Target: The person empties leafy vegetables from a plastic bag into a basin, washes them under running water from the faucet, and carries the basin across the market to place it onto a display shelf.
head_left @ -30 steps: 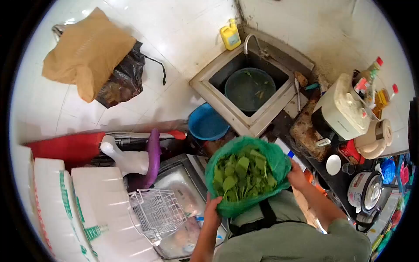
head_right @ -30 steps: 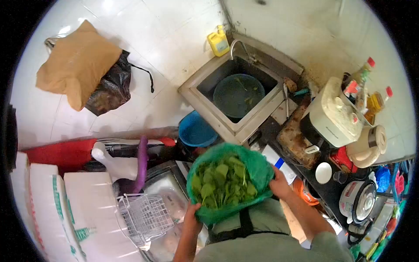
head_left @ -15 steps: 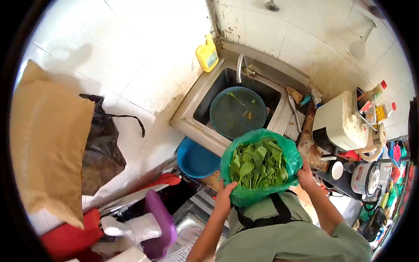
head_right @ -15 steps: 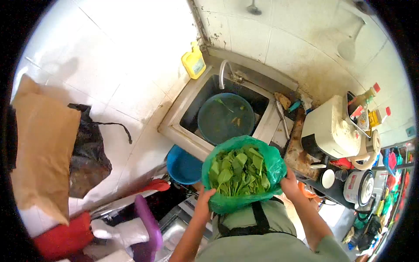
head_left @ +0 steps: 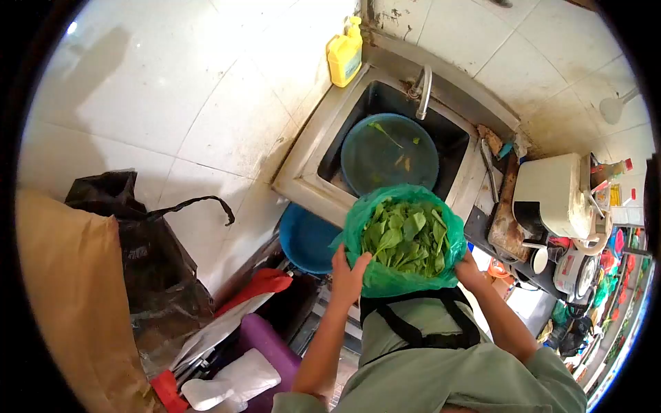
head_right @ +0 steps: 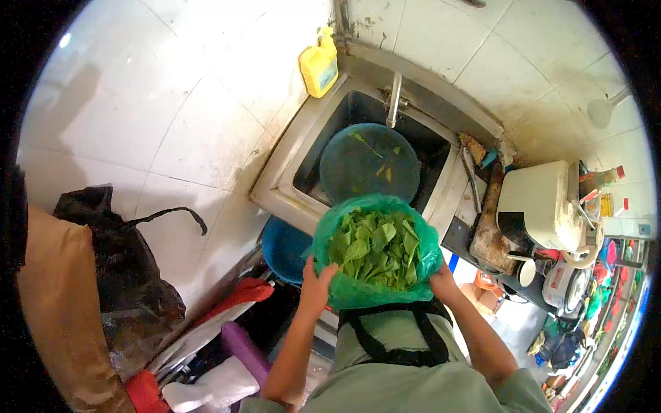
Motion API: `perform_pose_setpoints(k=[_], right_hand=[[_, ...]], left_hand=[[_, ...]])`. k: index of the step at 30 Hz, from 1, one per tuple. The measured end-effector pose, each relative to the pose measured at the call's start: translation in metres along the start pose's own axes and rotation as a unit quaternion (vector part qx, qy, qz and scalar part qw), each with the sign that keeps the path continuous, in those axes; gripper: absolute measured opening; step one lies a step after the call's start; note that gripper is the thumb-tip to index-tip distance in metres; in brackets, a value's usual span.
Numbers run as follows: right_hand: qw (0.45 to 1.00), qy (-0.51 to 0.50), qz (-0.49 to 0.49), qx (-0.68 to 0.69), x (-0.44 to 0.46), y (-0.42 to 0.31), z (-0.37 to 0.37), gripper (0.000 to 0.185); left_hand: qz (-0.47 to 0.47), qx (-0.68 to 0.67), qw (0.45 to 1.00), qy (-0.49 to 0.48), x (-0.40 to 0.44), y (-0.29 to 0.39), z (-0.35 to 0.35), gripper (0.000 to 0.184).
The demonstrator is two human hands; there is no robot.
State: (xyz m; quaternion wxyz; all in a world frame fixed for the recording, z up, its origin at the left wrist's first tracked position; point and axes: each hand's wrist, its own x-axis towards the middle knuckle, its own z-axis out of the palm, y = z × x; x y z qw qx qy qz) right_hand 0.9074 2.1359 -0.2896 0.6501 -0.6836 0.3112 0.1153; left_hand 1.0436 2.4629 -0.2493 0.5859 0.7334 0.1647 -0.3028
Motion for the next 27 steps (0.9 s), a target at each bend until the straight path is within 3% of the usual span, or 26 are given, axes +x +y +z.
perform_pose_setpoints(k=[2, 4, 5, 9, 11, 16, 18, 20, 23, 27], right_hand=[[0.999, -0.018, 0.013, -0.024, 0.006, -0.005, -0.001, 0.057], [0.996, -0.042, 0.027, -0.080, 0.005, -0.024, -0.004, 0.059], [0.988, -0.065, -0.039, -0.133, 0.017, -0.001, -0.015, 0.063], [0.983, -0.109, -0.002, -0.147, 0.025, -0.017, -0.035, 0.074], [0.956, -0.211, -0.040, -0.201, 0.026, -0.051, -0.039, 0.080], [0.964, -0.207, -0.042, -0.160, 0.034, -0.017, -0.059, 0.078], [0.967, -0.205, 0.027, -0.151, 0.042, -0.005, -0.065, 0.084], [0.956, -0.220, 0.040, -0.189, 0.041, -0.025, -0.069, 0.088], [0.957, -0.236, 0.046, -0.165, 0.049, -0.018, -0.075, 0.086], [0.947, -0.240, 0.067, -0.202, 0.046, -0.039, -0.069, 0.087]], left_hand=[[-0.069, -0.030, 0.997, 0.000, 0.026, -0.038, -0.003, 0.094], [-0.074, -0.110, 0.991, -0.025, 0.020, -0.017, -0.008, 0.097], [-0.082, -0.184, 0.979, -0.041, 0.013, -0.004, -0.010, 0.100], [-0.058, -0.101, 0.993, -0.017, 0.018, -0.027, -0.007, 0.102], [-0.070, -0.145, 0.987, -0.025, 0.001, 0.010, -0.003, 0.100], [-0.010, -0.088, 0.996, -0.003, -0.009, 0.007, 0.001, 0.104], [-0.011, -0.108, 0.994, 0.006, -0.008, -0.005, 0.007, 0.104], [-0.015, -0.162, 0.987, 0.015, -0.012, -0.006, 0.015, 0.104], [0.004, -0.123, 0.991, 0.043, -0.003, -0.042, 0.015, 0.101], [0.010, -0.188, 0.982, 0.026, -0.015, -0.026, 0.013, 0.096]])
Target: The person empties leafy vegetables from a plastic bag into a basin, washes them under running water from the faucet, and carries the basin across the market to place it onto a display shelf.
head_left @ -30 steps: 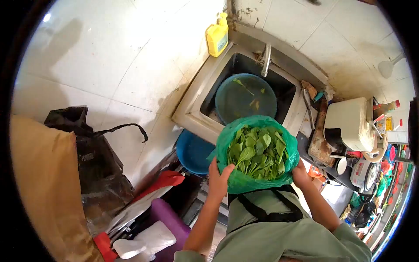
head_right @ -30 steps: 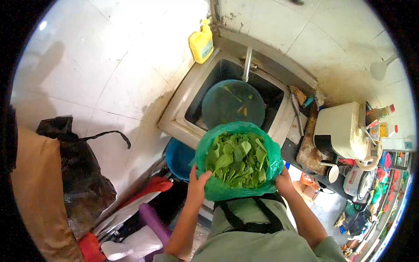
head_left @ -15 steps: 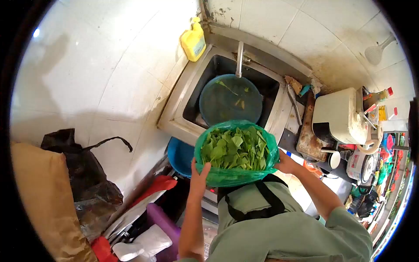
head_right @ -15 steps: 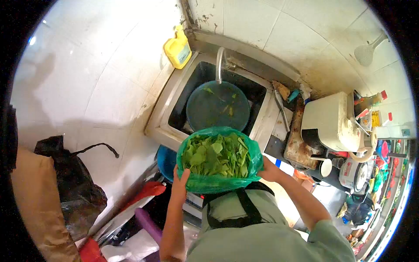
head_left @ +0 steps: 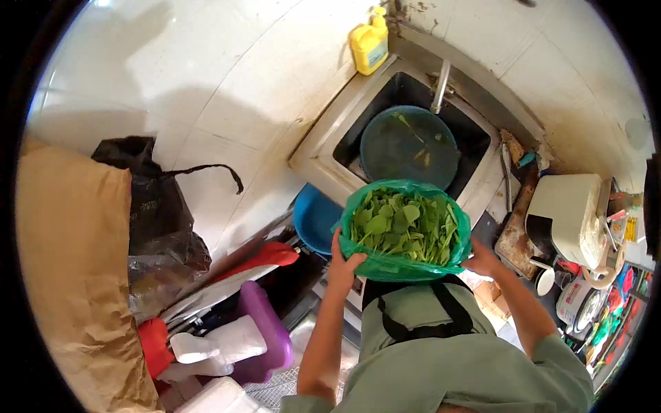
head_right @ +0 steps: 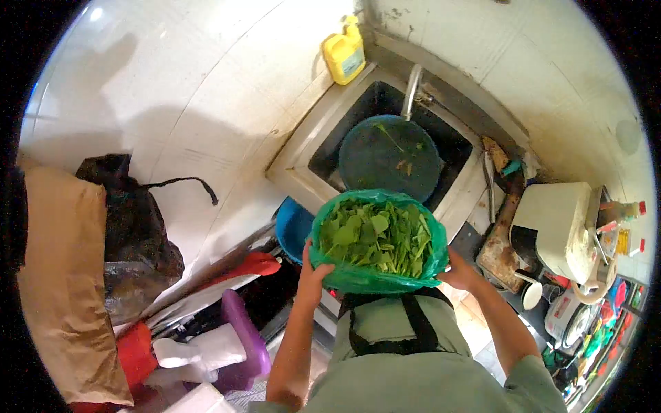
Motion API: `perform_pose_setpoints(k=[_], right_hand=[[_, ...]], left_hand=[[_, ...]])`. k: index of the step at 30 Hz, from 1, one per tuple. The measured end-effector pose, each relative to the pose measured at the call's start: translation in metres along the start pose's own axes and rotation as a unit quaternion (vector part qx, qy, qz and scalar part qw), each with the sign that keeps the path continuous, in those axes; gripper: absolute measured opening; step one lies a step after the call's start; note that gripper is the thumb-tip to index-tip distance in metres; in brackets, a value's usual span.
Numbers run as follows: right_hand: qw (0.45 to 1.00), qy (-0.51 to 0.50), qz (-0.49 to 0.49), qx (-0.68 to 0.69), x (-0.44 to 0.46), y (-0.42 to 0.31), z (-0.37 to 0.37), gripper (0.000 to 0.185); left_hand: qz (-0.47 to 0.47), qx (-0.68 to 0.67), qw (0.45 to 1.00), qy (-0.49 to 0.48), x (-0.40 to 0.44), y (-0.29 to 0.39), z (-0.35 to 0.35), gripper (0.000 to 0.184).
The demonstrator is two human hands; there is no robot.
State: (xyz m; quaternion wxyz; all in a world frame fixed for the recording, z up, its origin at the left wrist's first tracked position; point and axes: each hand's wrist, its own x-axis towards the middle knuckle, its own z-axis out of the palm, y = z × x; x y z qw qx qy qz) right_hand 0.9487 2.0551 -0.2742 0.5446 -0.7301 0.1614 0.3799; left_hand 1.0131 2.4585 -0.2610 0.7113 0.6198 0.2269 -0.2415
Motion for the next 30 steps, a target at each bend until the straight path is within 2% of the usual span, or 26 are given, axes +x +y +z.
perform_pose_setpoints(k=[2, 4, 5, 6, 7, 8, 10, 11, 12, 14, 16, 18, 19, 20, 21, 23, 26, 27, 29, 30], right_hand=[[1.000, 0.003, -0.005, 0.016, -0.002, -0.003, 0.002, 0.087], [0.997, 0.036, 0.031, -0.053, -0.008, -0.019, 0.007, 0.085], [0.997, 0.057, 0.041, -0.041, -0.007, -0.013, 0.012, 0.083], [0.997, 0.056, 0.044, -0.039, -0.006, 0.005, 0.014, 0.083], [0.996, 0.068, 0.009, 0.048, -0.003, 0.027, 0.018, 0.082], [0.987, 0.081, -0.025, 0.136, 0.002, 0.045, 0.025, 0.081], [0.988, 0.118, -0.007, 0.103, -0.004, 0.055, 0.032, 0.078], [0.989, 0.134, -0.031, 0.052, 0.000, 0.077, 0.036, 0.072], [0.984, 0.162, -0.001, 0.075, -0.005, 0.068, 0.044, 0.067], [0.980, 0.185, 0.020, 0.063, -0.012, 0.068, 0.051, 0.066], [0.973, 0.221, 0.017, 0.070, -0.015, 0.051, 0.060, 0.060], [0.969, 0.245, 0.013, 0.009, -0.019, 0.051, 0.065, 0.049], [0.969, 0.242, 0.023, 0.036, -0.020, 0.043, 0.068, 0.040], [0.967, 0.251, 0.032, 0.037, -0.021, 0.038, 0.075, 0.040], [0.955, 0.287, 0.044, 0.062, -0.023, 0.034, 0.081, 0.039], [0.941, 0.322, 0.061, 0.088, -0.022, 0.024, 0.087, 0.037], [0.931, 0.335, 0.049, 0.137, -0.020, 0.032, 0.093, 0.036], [0.932, 0.334, 0.046, 0.135, -0.018, 0.041, 0.094, 0.036], [0.926, 0.378, 0.012, 0.026, -0.019, 0.061, 0.095, 0.034], [0.927, 0.375, 0.010, 0.022, -0.018, 0.064, 0.092, 0.034]], left_hand=[[-0.001, -0.005, 1.000, -0.006, -0.001, 0.001, -0.007, 0.093], [0.033, -0.147, 0.988, -0.011, 0.007, -0.010, -0.020, 0.091], [0.029, -0.149, 0.988, -0.012, 0.010, -0.016, -0.026, 0.091], [-0.010, -0.185, 0.982, 0.046, 0.011, -0.017, -0.030, 0.088], [-0.049, -0.216, 0.970, 0.105, 0.014, -0.018, -0.037, 0.086], [-0.053, -0.208, 0.971, 0.106, 0.024, -0.031, -0.050, 0.086], [-0.124, -0.224, 0.952, 0.168, 0.061, -0.092, -0.082, 0.081], [-0.158, -0.235, 0.939, 0.195, 0.081, -0.146, -0.106, 0.060], [-0.167, -0.227, 0.941, 0.188, 0.091, -0.167, -0.118, 0.060], [-0.237, -0.250, 0.922, 0.179, 0.115, -0.204, -0.129, 0.038], [-0.312, -0.288, 0.888, 0.176, 0.144, -0.240, -0.136, 0.030], [-0.290, -0.278, 0.899, 0.172, 0.162, -0.289, -0.161, 0.028], [-0.275, -0.265, 0.910, 0.159, 0.173, -0.322, -0.176, 0.027], [-0.259, -0.253, 0.920, 0.148, 0.183, -0.353, -0.190, 0.027], [-0.286, -0.320, 0.884, 0.186, 0.177, -0.322, -0.177, 0.028], [-0.314, -0.380, 0.842, 0.222, 0.178, -0.309, -0.177, 0.029], [-0.350, -0.345, 0.848, 0.201, 0.186, -0.327, -0.192, 0.036], [-0.331, -0.267, 0.886, 0.183, 0.185, -0.324, -0.191, 0.036], [-0.307, -0.193, 0.917, 0.167, 0.181, -0.309, -0.185, 0.037], [-0.292, -0.146, 0.923, 0.203, 0.181, -0.295, -0.179, 0.036]])
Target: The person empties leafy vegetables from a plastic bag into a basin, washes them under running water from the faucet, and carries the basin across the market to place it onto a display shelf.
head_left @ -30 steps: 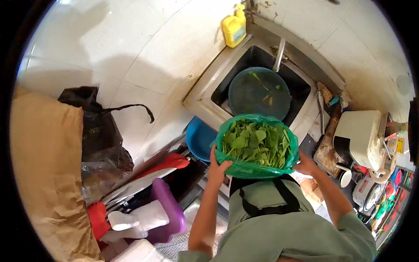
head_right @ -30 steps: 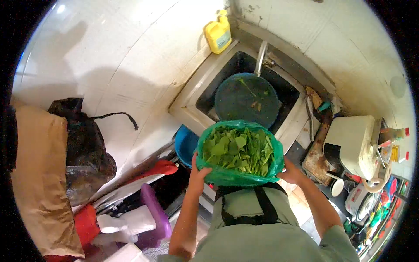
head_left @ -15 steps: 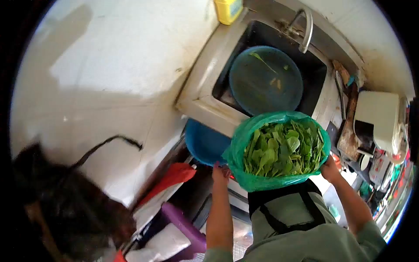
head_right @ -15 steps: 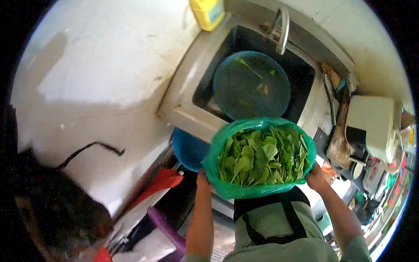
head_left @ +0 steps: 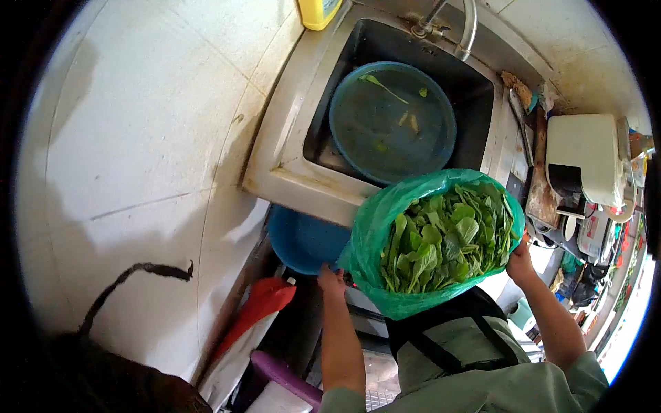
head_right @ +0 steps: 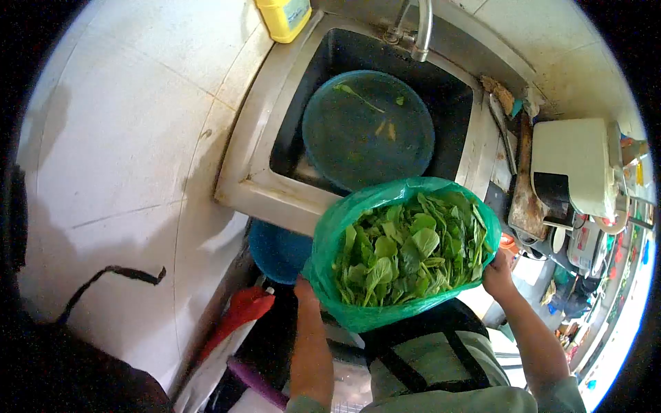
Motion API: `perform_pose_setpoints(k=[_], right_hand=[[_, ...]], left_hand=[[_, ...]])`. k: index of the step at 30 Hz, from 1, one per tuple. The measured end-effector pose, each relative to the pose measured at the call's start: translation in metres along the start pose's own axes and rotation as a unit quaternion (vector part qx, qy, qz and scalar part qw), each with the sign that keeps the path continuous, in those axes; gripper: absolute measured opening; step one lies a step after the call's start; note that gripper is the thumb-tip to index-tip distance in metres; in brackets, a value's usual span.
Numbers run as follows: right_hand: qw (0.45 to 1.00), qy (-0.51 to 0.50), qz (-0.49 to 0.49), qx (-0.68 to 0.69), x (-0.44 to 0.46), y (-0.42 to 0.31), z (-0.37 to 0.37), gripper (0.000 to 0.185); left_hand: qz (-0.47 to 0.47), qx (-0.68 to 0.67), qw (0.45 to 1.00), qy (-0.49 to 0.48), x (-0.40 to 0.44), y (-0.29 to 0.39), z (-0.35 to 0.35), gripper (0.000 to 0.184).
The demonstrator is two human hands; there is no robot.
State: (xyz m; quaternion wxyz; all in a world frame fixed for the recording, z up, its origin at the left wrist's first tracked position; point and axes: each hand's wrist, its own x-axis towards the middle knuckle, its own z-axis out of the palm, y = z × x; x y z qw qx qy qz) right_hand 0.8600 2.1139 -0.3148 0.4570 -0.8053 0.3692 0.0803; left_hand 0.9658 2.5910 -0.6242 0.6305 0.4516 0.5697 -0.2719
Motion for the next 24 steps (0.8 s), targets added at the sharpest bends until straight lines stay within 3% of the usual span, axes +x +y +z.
perform_pose_setpoints(k=[2, 4, 5, 6, 8, 10, 14, 19, 23, 24], right_hand=[[0.999, -0.021, -0.045, -0.017, 0.003, 0.006, -0.004, 0.035], [0.998, -0.044, -0.037, -0.010, 0.006, 0.017, -0.007, 0.040], [0.999, -0.037, -0.029, 0.005, 0.007, 0.017, -0.005, 0.039], [0.999, -0.030, -0.019, 0.021, 0.007, 0.014, -0.001, 0.039], [0.999, -0.022, 0.019, -0.013, 0.003, -0.021, 0.005, 0.041], [0.995, -0.017, 0.032, 0.097, 0.004, -0.012, 0.011, 0.044], [0.999, -0.021, -0.003, 0.041, 0.003, -0.014, 0.004, 0.051], [0.995, -0.033, -0.050, 0.075, 0.007, -0.012, 0.002, 0.055], [0.997, -0.023, -0.009, 0.077, 0.009, -0.012, 0.002, 0.057], [0.997, -0.024, -0.011, 0.077, 0.006, -0.008, 0.002, 0.057]], left_hand=[[0.034, 0.030, 0.998, 0.041, -0.033, 0.017, 0.017, 0.035], [0.070, -0.126, 0.988, 0.060, -0.067, 0.022, 0.030, 0.034], [0.076, -0.127, 0.987, 0.060, -0.067, 0.014, 0.027, 0.034], [0.183, 0.044, 0.977, 0.098, -0.054, -0.004, 0.015, 0.036], [0.287, 0.210, 0.924, 0.140, -0.067, -0.012, 0.011, 0.038], [0.312, 0.254, 0.886, 0.231, -0.123, 0.003, 0.033, 0.040], [0.381, 0.152, 0.877, 0.250, -0.203, -0.010, 0.047, 0.039], [0.471, 0.022, 0.847, 0.246, -0.274, -0.027, 0.043, 0.037], [0.451, 0.041, 0.859, 0.238, -0.289, -0.048, 0.010, 0.039], [0.476, 0.065, 0.840, 0.253, -0.269, -0.063, -0.009, 0.039]])
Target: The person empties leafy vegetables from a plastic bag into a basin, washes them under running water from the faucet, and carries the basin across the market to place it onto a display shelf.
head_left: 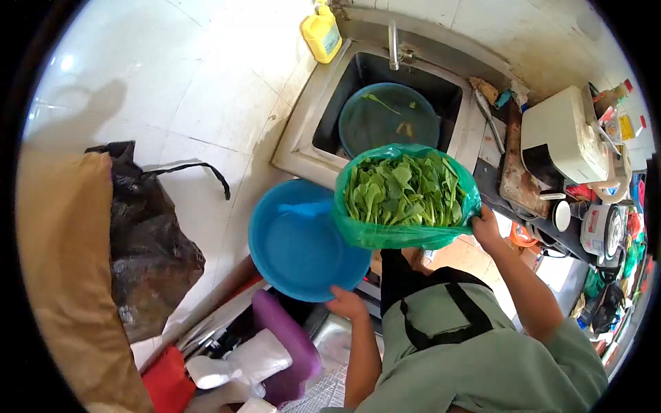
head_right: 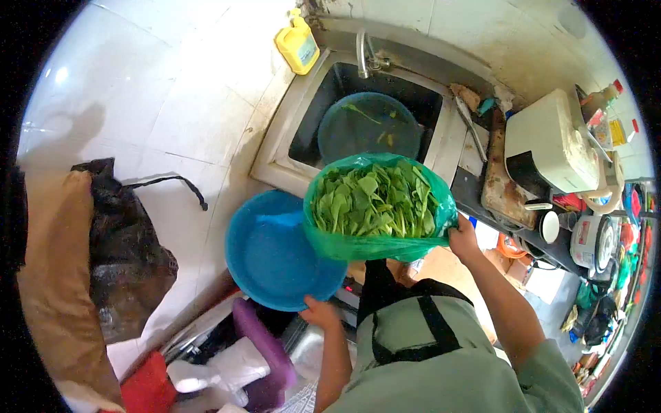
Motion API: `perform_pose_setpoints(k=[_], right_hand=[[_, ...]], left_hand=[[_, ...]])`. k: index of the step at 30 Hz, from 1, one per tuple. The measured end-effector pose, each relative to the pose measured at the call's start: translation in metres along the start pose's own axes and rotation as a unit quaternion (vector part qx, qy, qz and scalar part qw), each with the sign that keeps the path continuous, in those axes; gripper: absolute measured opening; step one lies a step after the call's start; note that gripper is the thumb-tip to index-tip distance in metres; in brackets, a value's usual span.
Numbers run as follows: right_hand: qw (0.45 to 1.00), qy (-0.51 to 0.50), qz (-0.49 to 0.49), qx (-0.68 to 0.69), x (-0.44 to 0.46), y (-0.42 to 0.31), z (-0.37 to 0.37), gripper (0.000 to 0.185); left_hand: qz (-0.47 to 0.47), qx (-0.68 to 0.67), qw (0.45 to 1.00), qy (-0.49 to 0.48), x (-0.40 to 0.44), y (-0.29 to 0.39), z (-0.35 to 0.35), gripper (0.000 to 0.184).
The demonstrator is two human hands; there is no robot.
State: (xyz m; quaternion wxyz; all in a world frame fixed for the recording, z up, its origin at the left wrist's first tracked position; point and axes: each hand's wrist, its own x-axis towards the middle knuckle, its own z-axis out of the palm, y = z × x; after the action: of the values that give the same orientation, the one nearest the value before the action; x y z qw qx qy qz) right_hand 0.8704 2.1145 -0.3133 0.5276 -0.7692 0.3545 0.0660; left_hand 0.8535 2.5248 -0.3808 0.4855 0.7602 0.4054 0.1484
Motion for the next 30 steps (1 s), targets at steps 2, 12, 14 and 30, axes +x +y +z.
perform_pose_setpoints(k=[2, 12, 14, 30], right_hand=[[0.996, -0.011, 0.025, 0.081, 0.009, 0.010, 0.001, 0.054], [0.920, 0.028, 0.113, 0.373, -0.004, 0.000, -0.023, 0.049], [0.908, 0.042, 0.143, 0.392, -0.015, -0.005, -0.032, 0.044], [0.992, 0.037, -0.020, -0.116, -0.003, -0.021, 0.005, 0.138]], left_hand=[[0.037, 0.011, 0.999, 0.009, -0.001, -0.003, -0.008, 0.038], [0.039, -0.119, 0.992, -0.014, -0.060, 0.106, -0.064, 0.038], [0.043, -0.058, 0.997, -0.024, -0.065, 0.117, -0.075, 0.039], [0.275, -0.002, 0.951, -0.139, -0.053, 0.166, -0.091, 0.052]])
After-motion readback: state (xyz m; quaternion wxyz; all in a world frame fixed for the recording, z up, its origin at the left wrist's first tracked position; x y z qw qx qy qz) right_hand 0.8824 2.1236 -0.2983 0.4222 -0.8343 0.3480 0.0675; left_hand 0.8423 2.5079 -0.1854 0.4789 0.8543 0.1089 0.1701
